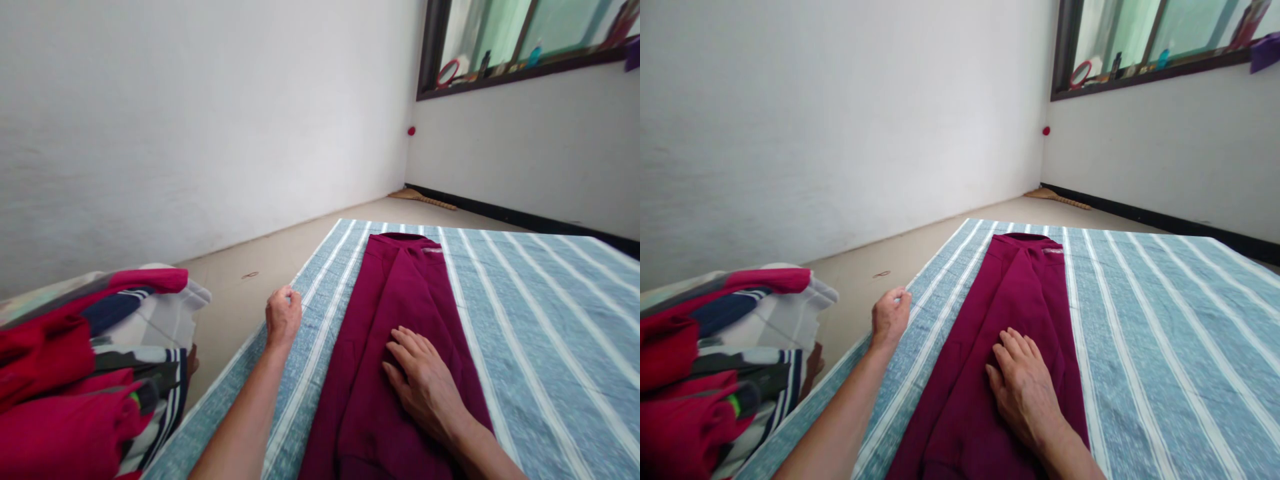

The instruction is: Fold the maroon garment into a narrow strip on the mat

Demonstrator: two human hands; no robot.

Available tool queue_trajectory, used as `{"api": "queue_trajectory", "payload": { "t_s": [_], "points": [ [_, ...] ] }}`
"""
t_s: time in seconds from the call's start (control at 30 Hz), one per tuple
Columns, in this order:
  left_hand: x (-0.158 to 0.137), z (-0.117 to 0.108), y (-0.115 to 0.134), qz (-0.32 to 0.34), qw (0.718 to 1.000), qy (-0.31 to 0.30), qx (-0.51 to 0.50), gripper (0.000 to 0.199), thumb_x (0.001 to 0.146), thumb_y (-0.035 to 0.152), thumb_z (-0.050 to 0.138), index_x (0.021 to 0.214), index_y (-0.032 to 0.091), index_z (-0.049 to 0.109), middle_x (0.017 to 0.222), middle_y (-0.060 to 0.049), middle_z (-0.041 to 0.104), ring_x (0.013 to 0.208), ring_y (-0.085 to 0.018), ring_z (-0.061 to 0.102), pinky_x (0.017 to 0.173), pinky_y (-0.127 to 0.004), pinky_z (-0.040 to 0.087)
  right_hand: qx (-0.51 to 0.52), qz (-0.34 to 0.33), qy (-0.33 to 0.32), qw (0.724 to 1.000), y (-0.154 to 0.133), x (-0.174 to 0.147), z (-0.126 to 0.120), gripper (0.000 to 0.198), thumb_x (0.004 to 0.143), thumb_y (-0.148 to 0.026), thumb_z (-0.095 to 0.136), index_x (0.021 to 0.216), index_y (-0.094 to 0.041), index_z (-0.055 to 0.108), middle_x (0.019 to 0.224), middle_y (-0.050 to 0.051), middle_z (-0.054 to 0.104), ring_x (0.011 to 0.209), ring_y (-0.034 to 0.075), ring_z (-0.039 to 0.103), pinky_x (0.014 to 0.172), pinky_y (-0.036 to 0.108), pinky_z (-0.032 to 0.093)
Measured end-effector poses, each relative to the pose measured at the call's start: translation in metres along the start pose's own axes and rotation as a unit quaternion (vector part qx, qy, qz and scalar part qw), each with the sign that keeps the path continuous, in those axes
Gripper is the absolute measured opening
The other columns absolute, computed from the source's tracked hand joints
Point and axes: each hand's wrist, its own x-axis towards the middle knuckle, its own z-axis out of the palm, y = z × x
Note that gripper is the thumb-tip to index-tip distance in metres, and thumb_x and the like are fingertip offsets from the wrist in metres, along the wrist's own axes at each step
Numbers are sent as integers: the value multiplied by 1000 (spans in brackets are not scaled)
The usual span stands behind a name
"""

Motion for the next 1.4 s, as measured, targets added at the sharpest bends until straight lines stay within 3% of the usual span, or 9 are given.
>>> {"api": "queue_trajectory", "payload": {
  "t_s": [0.1,0.17,0.27,0.33,0.4,1.4],
  "points": [
    [6,-10,-13,-20,999,19,42,24,82,15,40,82,13,64,97,-14,66,103,-27,58,94,-39,42,1,-2,-5,1000,0,0,-1,25,87,-24,48,108,-18,60,123,10,57,119,27,47,98,46,39],
    [5,-13,-18,-31,996,26,77,25,78,10,41,89,11,63,104,-18,63,113,-30,51,96,-43,39,-1,0,-10,1000,0,0,-1,24,87,-24,48,108,-18,59,123,10,56,120,26,46,99,46,39],
    [2,-14,-21,-70,982,-63,167,29,80,16,42,102,10,60,115,-20,59,119,-34,46,89,-47,42,-3,1,-13,1000,0,0,-2,24,88,-25,47,108,-18,59,124,10,56,120,26,45,99,46,38],
    [1,-13,-23,-94,964,-145,203,32,85,25,37,100,11,61,108,-20,63,108,-36,54,82,-47,45,-4,1,-13,1000,-1,0,-2,24,88,-25,46,108,-18,59,124,10,56,121,26,45,99,46,38],
    [2,-11,-24,-99,958,-180,202,38,87,31,33,98,10,63,100,-20,66,96,-34,61,78,-45,47,-5,2,-13,1000,0,0,-2,24,88,-25,46,108,-18,59,124,10,55,121,26,45,99,46,38],
    [-5,-8,-23,-83,963,-161,199,42,88,33,32,104,8,61,103,-20,65,98,-32,61,77,-39,47,13,-5,-17,1000,3,0,-4,25,87,-27,47,104,-17,62,121,12,57,118,28,48,96,47,41]
  ]
}}
